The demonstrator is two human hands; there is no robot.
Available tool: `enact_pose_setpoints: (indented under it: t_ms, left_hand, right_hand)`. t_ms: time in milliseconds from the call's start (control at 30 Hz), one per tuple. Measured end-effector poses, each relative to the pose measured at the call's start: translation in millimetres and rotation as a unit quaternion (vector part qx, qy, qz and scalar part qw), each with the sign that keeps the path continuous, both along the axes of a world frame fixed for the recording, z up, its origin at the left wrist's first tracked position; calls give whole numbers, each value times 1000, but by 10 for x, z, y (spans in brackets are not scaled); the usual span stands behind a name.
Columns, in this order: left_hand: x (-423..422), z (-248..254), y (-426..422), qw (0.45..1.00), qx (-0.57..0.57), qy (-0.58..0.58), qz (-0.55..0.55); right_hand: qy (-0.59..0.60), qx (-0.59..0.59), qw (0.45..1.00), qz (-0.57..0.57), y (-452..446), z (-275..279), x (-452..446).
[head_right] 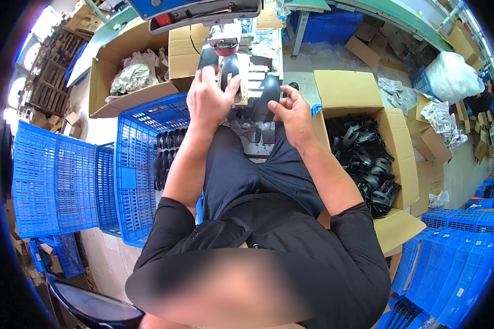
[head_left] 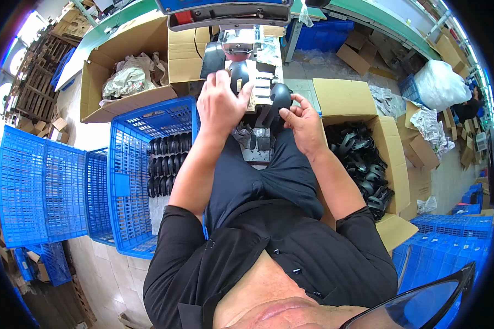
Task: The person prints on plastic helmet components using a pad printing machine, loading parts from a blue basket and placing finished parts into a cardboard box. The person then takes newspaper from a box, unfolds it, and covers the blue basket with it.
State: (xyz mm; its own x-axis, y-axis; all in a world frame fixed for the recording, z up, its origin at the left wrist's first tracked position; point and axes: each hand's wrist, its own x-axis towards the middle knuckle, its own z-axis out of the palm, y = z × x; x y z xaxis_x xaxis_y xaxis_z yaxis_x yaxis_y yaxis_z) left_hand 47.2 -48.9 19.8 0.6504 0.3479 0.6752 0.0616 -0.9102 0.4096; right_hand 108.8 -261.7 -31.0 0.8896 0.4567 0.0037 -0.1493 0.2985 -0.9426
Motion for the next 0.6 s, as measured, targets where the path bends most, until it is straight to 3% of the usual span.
enact_pose_setpoints:
  t_ms: [200,400,500,600]
  left_hand:
    - [362,-48,112,999,19,22,13]
    - [-88,11,298,994,-89,-32,50]
    - [-374,-220,461,993,-95,-26,65]
    - [-713,-477,628,988,-120,-2,96]
  right_hand:
    - [-59,-33,997,-24,351,162,220]
    - [-114,-42,991,53,843,324,403]
    - [-144,-139,980,-4,1166,66,572]
    - [-110,-140,984,-6,1179,103,533]
